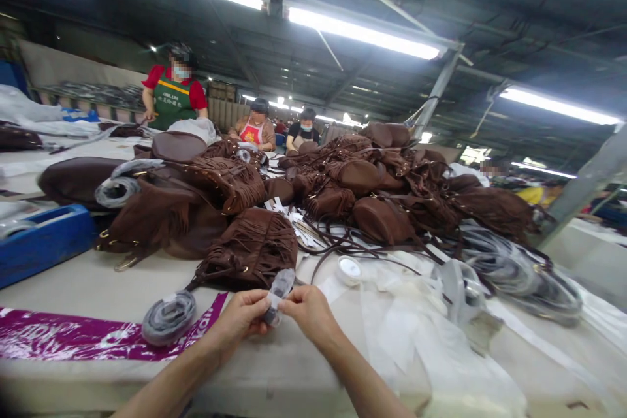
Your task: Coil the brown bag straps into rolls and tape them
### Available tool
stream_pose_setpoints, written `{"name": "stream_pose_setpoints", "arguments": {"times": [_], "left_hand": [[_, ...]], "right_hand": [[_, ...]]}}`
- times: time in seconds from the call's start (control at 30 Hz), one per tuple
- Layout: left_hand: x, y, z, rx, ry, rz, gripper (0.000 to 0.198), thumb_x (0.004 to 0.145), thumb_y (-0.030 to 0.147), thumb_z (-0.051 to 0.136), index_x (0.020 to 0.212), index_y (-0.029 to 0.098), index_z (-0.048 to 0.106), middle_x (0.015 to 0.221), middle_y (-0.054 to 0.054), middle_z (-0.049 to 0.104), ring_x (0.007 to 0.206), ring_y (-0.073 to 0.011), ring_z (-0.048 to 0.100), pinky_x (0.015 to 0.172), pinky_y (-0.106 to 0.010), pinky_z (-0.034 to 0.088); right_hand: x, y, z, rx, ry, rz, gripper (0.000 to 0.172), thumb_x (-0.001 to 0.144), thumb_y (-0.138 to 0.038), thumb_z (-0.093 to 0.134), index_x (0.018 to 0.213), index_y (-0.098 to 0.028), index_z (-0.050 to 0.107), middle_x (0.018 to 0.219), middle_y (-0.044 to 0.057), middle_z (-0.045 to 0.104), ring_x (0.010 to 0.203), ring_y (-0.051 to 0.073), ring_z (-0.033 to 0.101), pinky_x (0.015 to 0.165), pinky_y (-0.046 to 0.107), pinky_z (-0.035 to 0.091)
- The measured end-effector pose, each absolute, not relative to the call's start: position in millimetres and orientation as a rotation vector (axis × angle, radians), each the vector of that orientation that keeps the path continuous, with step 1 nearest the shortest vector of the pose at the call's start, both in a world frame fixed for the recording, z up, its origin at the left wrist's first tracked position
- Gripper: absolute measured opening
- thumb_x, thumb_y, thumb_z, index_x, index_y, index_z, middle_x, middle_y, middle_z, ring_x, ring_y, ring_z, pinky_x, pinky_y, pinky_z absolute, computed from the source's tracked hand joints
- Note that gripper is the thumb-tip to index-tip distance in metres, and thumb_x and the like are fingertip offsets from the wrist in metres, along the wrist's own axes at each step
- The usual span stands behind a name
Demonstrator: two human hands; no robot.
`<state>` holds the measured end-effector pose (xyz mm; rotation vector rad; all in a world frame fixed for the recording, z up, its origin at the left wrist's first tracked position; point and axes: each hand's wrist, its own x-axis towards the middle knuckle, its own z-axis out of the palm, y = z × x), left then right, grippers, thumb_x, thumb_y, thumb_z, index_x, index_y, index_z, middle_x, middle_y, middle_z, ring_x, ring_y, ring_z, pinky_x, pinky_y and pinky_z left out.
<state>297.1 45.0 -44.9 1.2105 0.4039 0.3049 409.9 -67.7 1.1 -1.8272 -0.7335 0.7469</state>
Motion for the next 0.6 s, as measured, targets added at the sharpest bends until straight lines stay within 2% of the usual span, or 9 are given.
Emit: {"name": "stream_pose_setpoints", "arguments": {"times": [0.17, 0.27, 0.37, 0.5, 0.6], "left_hand": [[298, 45, -49, 1.227, 0.344, 0.323, 0.050, 0.058, 0.052, 0.073, 0.084, 0.011, 0.062, 0.065, -0.001, 0.062, 0.049, -0.0087, 0.050, 0.046, -0.019, 0.039], [300, 46, -54, 1.258, 0.320, 0.346, 0.054, 0.059, 0.053, 0.074, 0.091, 0.015, 0.055, 0.059, 0.004, 0.058, 0.044, -0.0089, 0.049, 0.043, -0.020, 0.041], [303, 45, -60, 1.309, 0.359, 0.384, 0.053, 0.061, 0.055, 0.072, 0.091, 0.019, 0.046, 0.053, 0.008, 0.054, 0.039, -0.0096, 0.048, 0.040, -0.020, 0.039], [303, 37, -65, 1.332, 0.440, 0.499, 0.042, 0.068, 0.050, 0.069, 0.082, 0.021, 0.042, 0.051, 0.009, 0.050, 0.041, -0.0113, 0.050, 0.040, -0.019, 0.037], [299, 28, -63, 1.406, 0.448, 0.651, 0.027, 0.077, 0.041, 0.062, 0.073, 0.019, 0.047, 0.054, 0.005, 0.052, 0.048, -0.0121, 0.054, 0.045, -0.019, 0.041]], "right_hand": [[396, -68, -4, -1.659, -0.469, 1.007, 0.030, 0.060, -0.034, 0.073, 0.056, -0.019, 0.047, 0.043, -0.012, 0.032, 0.038, 0.003, 0.018, 0.040, 0.021, 0.009], [388, -68, -11, -1.520, -0.341, 1.087, 0.040, 0.057, -0.039, 0.077, 0.063, -0.020, 0.043, 0.048, -0.014, 0.032, 0.038, 0.001, 0.017, 0.039, 0.018, 0.010], [385, -67, -20, -1.416, -0.277, 1.123, 0.052, 0.049, -0.042, 0.084, 0.067, -0.021, 0.040, 0.046, -0.017, 0.025, 0.038, 0.000, 0.014, 0.039, 0.016, 0.009], [387, -67, -31, -1.187, -0.178, 1.161, 0.064, 0.038, -0.041, 0.093, 0.071, -0.020, 0.042, 0.044, -0.018, 0.025, 0.038, -0.001, 0.012, 0.037, 0.014, 0.010], [388, -66, -36, -1.117, -0.110, 1.147, 0.065, 0.035, -0.038, 0.095, 0.070, -0.019, 0.043, 0.043, -0.018, 0.027, 0.036, -0.002, 0.014, 0.036, 0.013, 0.009]]}}
